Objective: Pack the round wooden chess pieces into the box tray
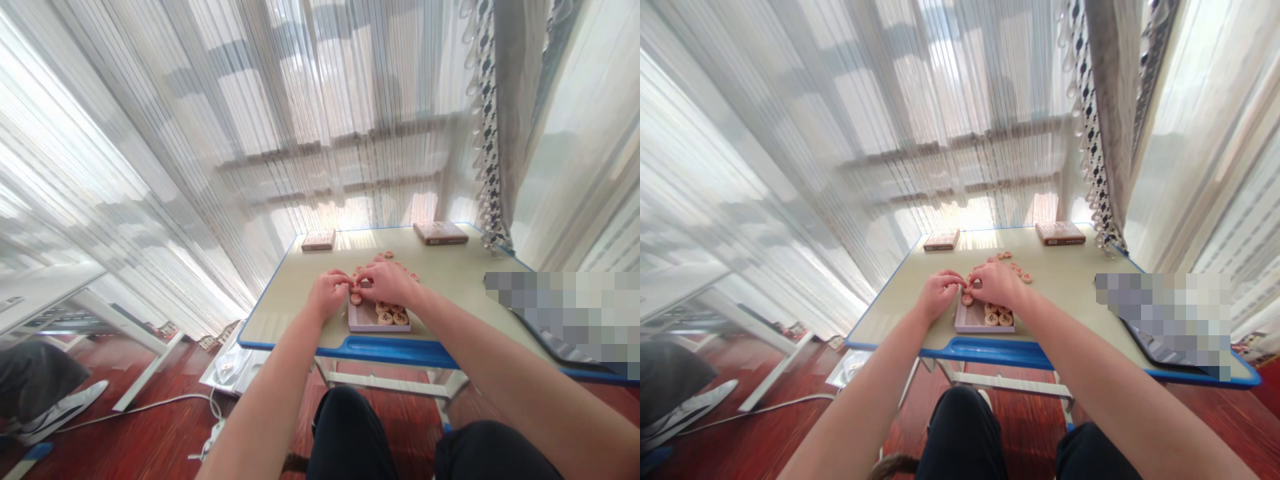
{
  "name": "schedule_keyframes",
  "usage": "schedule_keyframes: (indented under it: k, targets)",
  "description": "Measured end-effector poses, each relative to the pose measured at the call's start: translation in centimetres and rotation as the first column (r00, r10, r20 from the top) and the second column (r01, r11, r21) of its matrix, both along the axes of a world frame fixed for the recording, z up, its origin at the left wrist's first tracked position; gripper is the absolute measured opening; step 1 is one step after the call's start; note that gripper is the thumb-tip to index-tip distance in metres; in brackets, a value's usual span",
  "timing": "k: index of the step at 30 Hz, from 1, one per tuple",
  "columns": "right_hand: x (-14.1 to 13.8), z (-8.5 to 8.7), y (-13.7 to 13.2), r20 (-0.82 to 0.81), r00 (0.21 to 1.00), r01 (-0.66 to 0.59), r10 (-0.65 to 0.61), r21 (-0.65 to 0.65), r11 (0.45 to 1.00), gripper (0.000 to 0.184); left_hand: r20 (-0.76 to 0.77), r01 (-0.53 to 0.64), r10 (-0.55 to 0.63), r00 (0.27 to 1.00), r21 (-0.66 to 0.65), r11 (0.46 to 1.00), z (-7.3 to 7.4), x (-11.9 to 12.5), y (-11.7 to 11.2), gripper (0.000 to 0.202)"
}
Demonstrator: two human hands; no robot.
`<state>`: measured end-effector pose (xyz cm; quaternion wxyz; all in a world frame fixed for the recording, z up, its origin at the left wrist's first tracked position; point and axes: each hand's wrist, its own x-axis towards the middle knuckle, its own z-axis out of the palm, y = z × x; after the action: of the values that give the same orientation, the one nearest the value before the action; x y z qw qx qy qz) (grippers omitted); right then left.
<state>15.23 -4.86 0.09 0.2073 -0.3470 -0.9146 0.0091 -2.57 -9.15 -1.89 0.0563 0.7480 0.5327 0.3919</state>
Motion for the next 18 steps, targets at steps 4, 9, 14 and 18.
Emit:
schedule_keyframes:
  k: [4, 9, 14, 18]
  targets:
    - [0.2, 0.0, 0.4, -0.06, 0.998, 0.034, -0.035, -0.023, 0.999, 0.028, 0.003, -0.02, 0.02, 1.0, 0.006, 1.0, 0.0, 0.1, 0.1, 0.028]
    - [0.8, 0.0, 1.3, -0.149, 0.977, 0.146, -0.151, -0.044, 0.988, 0.026, 0.016, -0.064, 0.063, 0.998, 0.019, 0.998, -0.1, 0.2, 0.3, 0.029]
    - [1.2, -0.2, 2.3, -0.182, 0.949, 0.25, -0.257, -0.06, 0.966, 0.031, 0.121, -0.143, 0.143, 0.982, -0.011, 0.99, 0.2, -0.2, 1.7, 0.029]
    - [2.2, -0.2, 3.2, -0.181, 0.88, 0.435, -0.44, -0.069, 0.898, 0.034, 0.27, -0.131, 0.185, 0.945, -0.206, 0.97, 1.5, -0.4, 4.2, 0.033]
